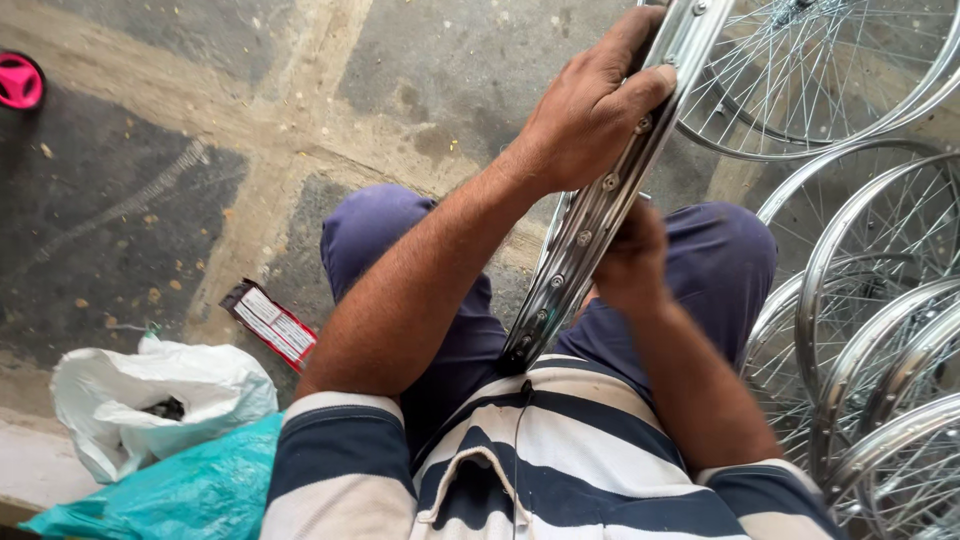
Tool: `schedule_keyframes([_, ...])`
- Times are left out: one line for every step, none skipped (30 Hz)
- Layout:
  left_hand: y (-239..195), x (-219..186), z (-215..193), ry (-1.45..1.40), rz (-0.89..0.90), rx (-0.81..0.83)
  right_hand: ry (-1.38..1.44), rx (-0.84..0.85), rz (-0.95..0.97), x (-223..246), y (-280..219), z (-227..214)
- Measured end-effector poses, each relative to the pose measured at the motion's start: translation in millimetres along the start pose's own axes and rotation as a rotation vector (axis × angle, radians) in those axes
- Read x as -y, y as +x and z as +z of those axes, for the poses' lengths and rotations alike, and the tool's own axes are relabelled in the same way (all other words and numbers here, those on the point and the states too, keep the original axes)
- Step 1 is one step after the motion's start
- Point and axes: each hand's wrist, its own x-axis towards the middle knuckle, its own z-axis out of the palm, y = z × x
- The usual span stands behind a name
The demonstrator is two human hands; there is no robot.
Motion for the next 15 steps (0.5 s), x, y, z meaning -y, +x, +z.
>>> schedule_keyframes([0.3,1.5,0.9,-0.013,-0.026,0.015,-0.115,0.074,0.055,-1.5,-2.4,-1.0])
schedule_keyframes([0.5,2.6,0.6,-0.009,0.002,-0.001,-0.227,0.149,0.105,1.4,-1.1,-0.3])
schedule_keyframes([0.8,3.2,0.5,-0.004,0.03,-0.017,-0.339,0.223,0.155,4.3,-1.1,3.0])
schedule_keyframes([0.6,3.6,0.4,0.001,0.06,-0.029,-0.304,0.227,0.257,12.8,1.5,6.6])
schedule_keyframes([0.4,3.9,0.1,0.0,0.091,-0.036,-0.268,0.23,0.358,25.3,5.3,10.1])
schedule_keyframes([1.3,3.8,1.5,-0.008,0.125,-0.041,-0.238,0.228,0.459,32.9,6.4,16.7])
schedule_keyframes([2.0,3.3,2.1,-0.016,0.159,-0.046,-0.31,0.146,0.342,36.7,6.4,24.4])
schedule_keyframes([3.8,2.3,-0.6,-0.005,0.128,-0.045,-0.382,0.075,0.224,28.2,3.4,37.3])
schedule_keyframes([5.4,1.2,-3.3,0.005,0.097,-0.044,-0.451,0.003,0.104,22.1,2.4,48.5])
schedule_keyframes([3.5,0.7,-2.3,0.01,0.055,-0.038,-0.744,-0.042,-0.071,20.0,-1.0,56.4])
schedule_keyframes([1.9,-0.1,-1.0,0.007,0.046,-0.023,-1.034,-0.086,-0.252,16.8,-5.1,63.3])
schedule_keyframes([2.4,-2.0,-2.2,0.011,0.044,-0.005,-1.317,-0.131,-0.447,22.0,-2.4,65.5])
schedule_keyframes([3.2,-4.6,-3.5,0.014,0.041,0.014,-1.05,-0.059,-0.223,21.9,-1.3,68.1])
schedule_keyframes([4.9,-8.1,-5.3,0.029,0.058,-0.004,-0.778,0.014,-0.013,27.6,5.2,65.3])
schedule_keyframes([6.1,-10.9,-6.5,0.044,0.074,-0.022,-0.502,0.085,0.191,35.7,11.5,59.9])
